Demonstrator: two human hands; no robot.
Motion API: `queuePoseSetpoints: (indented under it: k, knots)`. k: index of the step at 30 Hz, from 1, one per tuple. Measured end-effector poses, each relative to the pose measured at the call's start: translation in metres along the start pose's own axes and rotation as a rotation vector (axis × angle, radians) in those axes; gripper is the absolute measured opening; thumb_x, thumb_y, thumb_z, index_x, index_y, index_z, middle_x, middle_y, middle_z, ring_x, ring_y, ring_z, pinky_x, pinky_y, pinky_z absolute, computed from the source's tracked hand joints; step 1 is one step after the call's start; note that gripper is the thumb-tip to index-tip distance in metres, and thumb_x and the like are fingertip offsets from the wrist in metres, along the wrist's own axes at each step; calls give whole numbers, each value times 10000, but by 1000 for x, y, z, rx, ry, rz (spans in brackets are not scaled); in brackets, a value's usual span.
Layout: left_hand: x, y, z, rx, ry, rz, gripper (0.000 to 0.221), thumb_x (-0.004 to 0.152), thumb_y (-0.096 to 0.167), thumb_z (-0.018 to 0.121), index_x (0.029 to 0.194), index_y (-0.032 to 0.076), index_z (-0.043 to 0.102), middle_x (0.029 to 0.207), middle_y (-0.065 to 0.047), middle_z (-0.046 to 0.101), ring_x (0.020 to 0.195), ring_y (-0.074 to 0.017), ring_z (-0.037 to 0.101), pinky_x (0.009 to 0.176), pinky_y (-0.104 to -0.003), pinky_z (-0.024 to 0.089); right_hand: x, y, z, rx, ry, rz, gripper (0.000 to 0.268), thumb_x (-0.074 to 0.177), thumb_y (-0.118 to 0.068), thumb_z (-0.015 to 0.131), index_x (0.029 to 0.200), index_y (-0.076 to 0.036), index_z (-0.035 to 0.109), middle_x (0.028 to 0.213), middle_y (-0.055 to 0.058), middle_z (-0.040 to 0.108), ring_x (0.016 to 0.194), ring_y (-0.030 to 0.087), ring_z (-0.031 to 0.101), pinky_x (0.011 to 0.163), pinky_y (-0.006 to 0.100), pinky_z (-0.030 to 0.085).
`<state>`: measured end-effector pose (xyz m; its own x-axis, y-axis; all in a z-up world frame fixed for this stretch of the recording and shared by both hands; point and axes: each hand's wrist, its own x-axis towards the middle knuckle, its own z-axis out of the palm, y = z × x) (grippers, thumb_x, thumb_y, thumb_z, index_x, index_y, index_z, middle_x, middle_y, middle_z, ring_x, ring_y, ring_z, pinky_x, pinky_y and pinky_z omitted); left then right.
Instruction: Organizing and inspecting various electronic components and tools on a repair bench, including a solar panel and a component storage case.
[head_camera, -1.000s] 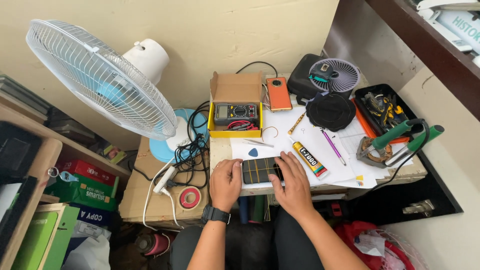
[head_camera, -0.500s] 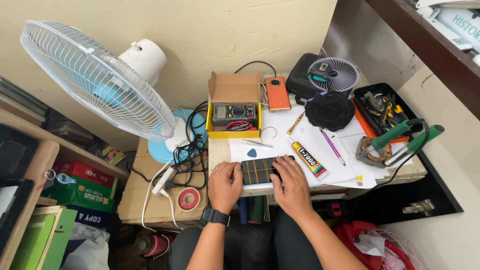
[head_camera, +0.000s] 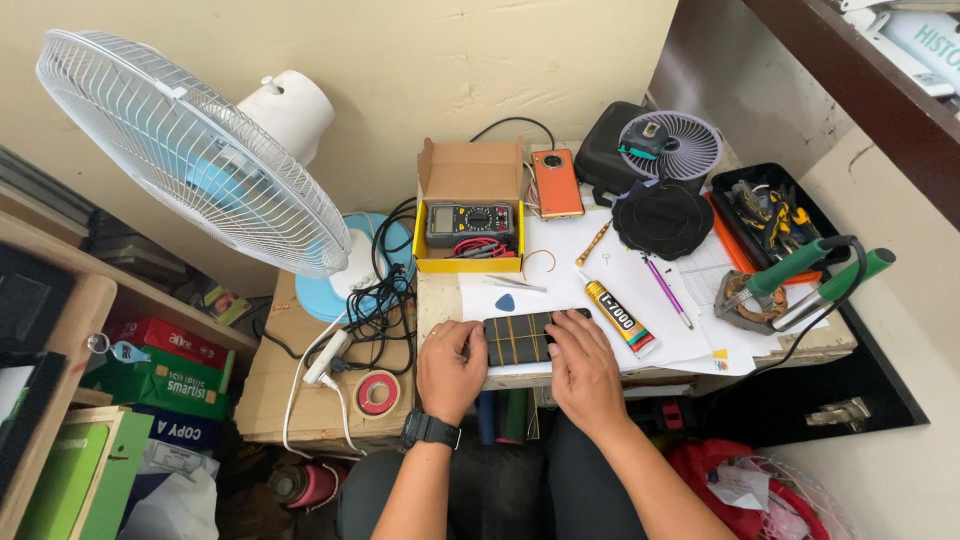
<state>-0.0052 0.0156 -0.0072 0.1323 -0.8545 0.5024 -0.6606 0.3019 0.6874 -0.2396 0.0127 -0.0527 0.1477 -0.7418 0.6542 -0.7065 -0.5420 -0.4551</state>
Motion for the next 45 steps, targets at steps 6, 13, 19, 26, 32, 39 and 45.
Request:
queuePoseSetpoints:
  k: [6, 13, 19, 26, 32, 39, 45]
  knots:
    - [5, 14, -7, 76, -57, 15, 192, 1033, 182, 785, 1165, 92, 890, 851, -116, 777, 888, -361, 790, 809, -484, 637, 8, -9, -6, -75, -80, 37, 374, 1183, -351, 644, 1428, -111, 792, 1511, 158, 748, 1486, 405, 650, 1294, 602, 458]
    - [5, 10, -4, 168, -136, -14, 272, 1054, 247, 765, 1269, 139, 892, 889, -86, 765, 929, -351, 785, 855, -490, 626, 27, -28, -8, -241, -317, 199, 488, 1198, -563, 508, 1541, -292, 726, 1537, 72, 610, 1523, 348, 514, 1231, 643, 381]
    - [4, 12, -4, 195, -139, -26, 271, 1057, 277, 754, 1264, 168, 891, 878, -53, 752, 934, -325, 783, 863, -467, 623, 29, -28, -7, -228, -347, 245, 498, 1205, -546, 477, 1590, -321, 697, 1511, 90, 594, 1514, 361, 486, 1216, 635, 354]
    - [5, 10, -3, 202, -109, -1, 265, 1040, 251, 758, 1242, 146, 894, 856, -47, 739, 908, -319, 779, 841, -464, 622, 12, -16, 0, -51, 57, 50, 409, 1213, -185, 503, 1547, -50, 697, 1513, 230, 685, 1484, 478, 602, 1262, 618, 439]
    - [3, 11, -2, 200, -105, -2, 271, 1034, 245, 769, 1247, 135, 895, 864, -54, 752, 914, -324, 787, 843, -471, 624, 7, -15, -1, -11, 137, -3, 355, 1183, -72, 528, 1463, -22, 741, 1493, 216, 727, 1466, 488, 646, 1258, 615, 485]
    - [3, 12, -2, 208, -101, 0, 261, 1035, 240, 766, 1234, 136, 897, 852, -50, 741, 896, -316, 780, 829, -464, 621, 8, -15, -3, -1, 131, -14, 321, 1165, -79, 577, 1410, -23, 777, 1451, 203, 766, 1420, 475, 692, 1230, 605, 524]
    - [3, 14, -3, 210, -100, -1, 255, 1038, 235, 767, 1236, 136, 895, 856, -53, 745, 900, -319, 784, 831, -466, 622, 7, -13, -1, 2, 138, -17, 290, 1148, -71, 616, 1366, -32, 802, 1439, 190, 785, 1408, 456, 707, 1216, 595, 544]
